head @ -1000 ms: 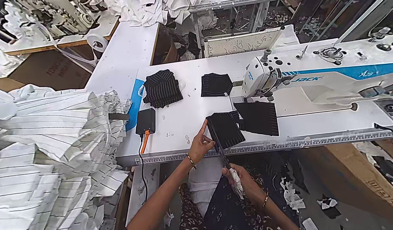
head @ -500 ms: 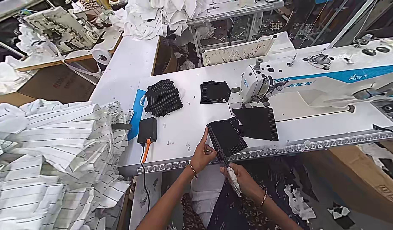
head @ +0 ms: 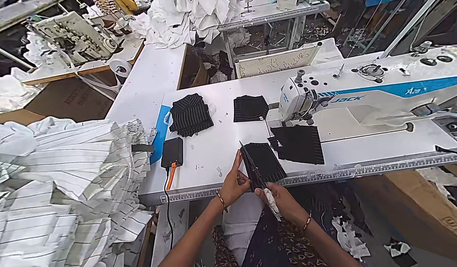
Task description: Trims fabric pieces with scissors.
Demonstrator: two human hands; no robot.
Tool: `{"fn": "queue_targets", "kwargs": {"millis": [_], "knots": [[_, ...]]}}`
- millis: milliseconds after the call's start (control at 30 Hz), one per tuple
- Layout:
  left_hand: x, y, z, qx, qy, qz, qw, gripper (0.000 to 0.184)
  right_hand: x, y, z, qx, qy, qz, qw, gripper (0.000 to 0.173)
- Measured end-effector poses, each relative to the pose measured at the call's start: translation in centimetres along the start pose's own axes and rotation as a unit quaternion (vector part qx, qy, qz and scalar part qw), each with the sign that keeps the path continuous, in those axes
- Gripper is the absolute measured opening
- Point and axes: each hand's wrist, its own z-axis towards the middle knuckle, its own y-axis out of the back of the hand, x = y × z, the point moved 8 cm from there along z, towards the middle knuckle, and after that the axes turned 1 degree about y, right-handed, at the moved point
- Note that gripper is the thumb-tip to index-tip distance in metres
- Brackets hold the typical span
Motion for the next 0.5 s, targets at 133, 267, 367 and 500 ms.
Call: {"fn": "queue_targets", "kwargs": {"millis": [133,267,367,500], "knots": [[-0.5,0.8,-0.4,-0.022,-0.006,0.010,1.000,0.101,-0.7,0.3,0.3,-0.019,0.015,0.041,0.999,0.037],[-0.1,1.5,-0.6,-0.040,-0.015,0.068,0.997,0.059,-1.1,1.5,0.0,-0.077,0.042,0.063,0.994,0.035],[-0.8,2.1,-0.2,-0.089,-0.053,0.122,0.987,0.036,-0.2,3.6,-0.6,-0.166,0.098,0.017,0.981,0.030],[-7.1,3.7,-0.2,-0.188,-0.285,0.230,0.911,0.021,0.8,6.5,-1.5,-0.286,0.224,-0.044,0.931,0.032]]}}
